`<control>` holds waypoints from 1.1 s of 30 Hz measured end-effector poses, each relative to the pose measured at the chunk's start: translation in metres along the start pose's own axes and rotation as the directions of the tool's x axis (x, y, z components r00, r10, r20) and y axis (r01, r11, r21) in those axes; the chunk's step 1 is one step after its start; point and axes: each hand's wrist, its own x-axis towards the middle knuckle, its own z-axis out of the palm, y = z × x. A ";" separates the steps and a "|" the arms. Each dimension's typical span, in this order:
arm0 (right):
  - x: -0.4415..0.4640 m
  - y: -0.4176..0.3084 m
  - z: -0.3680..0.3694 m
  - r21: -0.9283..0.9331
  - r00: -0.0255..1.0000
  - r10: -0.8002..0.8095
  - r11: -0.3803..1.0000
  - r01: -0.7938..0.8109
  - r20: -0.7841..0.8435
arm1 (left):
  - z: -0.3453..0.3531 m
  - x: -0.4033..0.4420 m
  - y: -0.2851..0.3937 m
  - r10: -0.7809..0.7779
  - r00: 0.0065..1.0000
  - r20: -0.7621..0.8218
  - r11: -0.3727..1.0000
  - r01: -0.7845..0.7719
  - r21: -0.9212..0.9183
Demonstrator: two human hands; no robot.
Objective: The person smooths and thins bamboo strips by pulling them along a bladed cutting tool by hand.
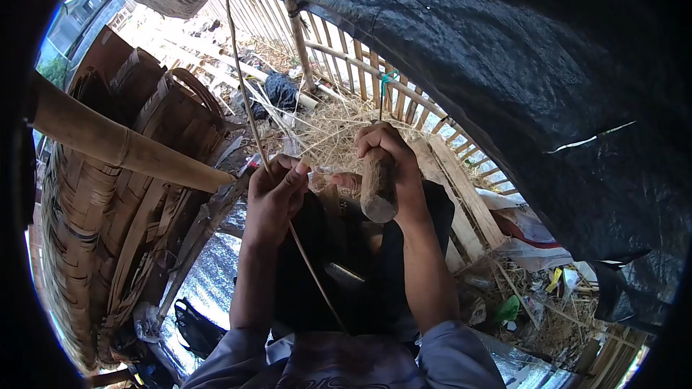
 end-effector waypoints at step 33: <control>-0.007 -0.004 0.017 -0.069 0.994 0.106 0.992 -0.106 -0.012 | -0.008 0.020 -0.004 0.234 0.960 -0.157 0.951 -0.259 -0.166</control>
